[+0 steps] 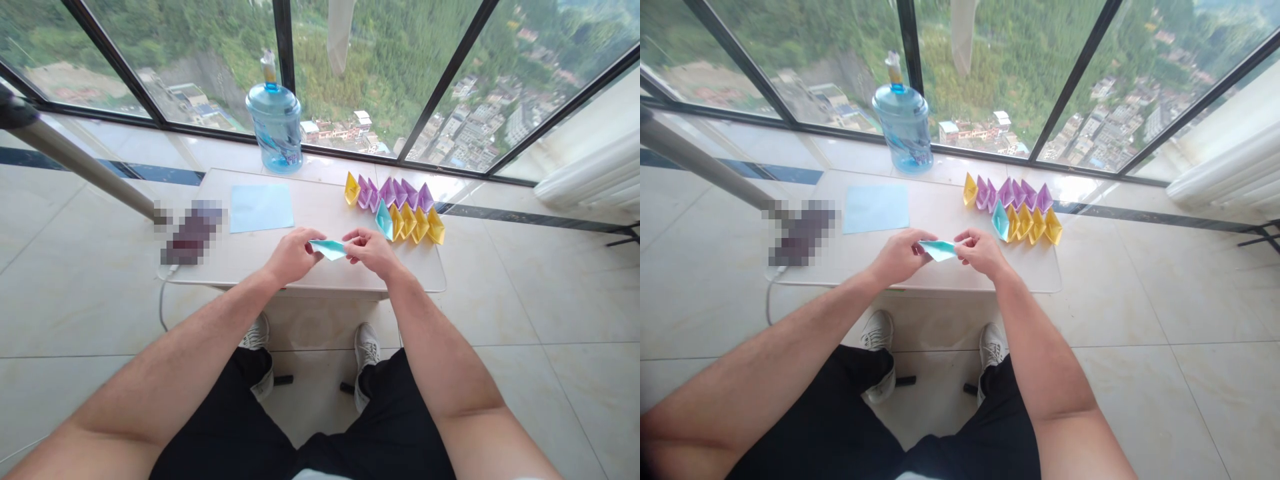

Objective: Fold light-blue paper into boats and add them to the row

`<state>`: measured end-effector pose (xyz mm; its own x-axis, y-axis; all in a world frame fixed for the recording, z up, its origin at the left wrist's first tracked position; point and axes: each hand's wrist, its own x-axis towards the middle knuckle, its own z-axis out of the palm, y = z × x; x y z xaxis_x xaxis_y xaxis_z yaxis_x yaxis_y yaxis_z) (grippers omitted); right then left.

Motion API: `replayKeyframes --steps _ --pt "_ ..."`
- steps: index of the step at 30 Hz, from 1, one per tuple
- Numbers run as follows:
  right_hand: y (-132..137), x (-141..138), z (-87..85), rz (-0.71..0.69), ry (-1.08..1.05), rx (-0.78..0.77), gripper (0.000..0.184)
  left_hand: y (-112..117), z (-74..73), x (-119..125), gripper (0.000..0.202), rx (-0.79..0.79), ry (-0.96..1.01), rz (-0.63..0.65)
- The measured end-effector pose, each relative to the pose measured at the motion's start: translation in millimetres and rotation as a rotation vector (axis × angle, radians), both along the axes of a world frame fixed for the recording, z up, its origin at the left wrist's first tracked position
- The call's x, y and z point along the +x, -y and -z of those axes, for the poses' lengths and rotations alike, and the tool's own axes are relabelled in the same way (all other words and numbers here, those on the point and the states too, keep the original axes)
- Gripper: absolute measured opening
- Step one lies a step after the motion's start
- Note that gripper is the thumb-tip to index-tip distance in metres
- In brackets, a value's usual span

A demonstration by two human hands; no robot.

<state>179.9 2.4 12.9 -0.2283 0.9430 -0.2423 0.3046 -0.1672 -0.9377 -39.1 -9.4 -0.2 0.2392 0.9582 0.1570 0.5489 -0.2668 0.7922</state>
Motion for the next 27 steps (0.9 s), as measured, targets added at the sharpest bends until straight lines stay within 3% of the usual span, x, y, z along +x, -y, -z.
replayKeyframes --steps 2,5,11,17,27 --pt "1.8 1.3 -9.3 -0.062 -0.045 0.041 0.035 -1.5 -6.5 -0.2 0.020 -0.097 0.088 -0.058" --pt "4.5 1.1 -17.1 -0.176 -0.092 0.085 0.045 -2.0 -14.2 0.4 0.025 -0.255 0.262 -0.122" --pt "8.3 -8.6 -13.0 0.000 0.001 0.133 0.034 0.7 -17.8 5.9 0.028 -0.438 0.557 -0.053" --pt "9.1 -9.0 -13.2 -0.075 -0.031 0.117 0.034 0.8 -18.1 6.2 0.024 -0.417 0.523 -0.100" --pt "11.8 -15.6 -10.4 -0.062 -0.080 0.108 0.026 2.3 -18.9 12.1 0.026 -0.452 0.547 -0.081"
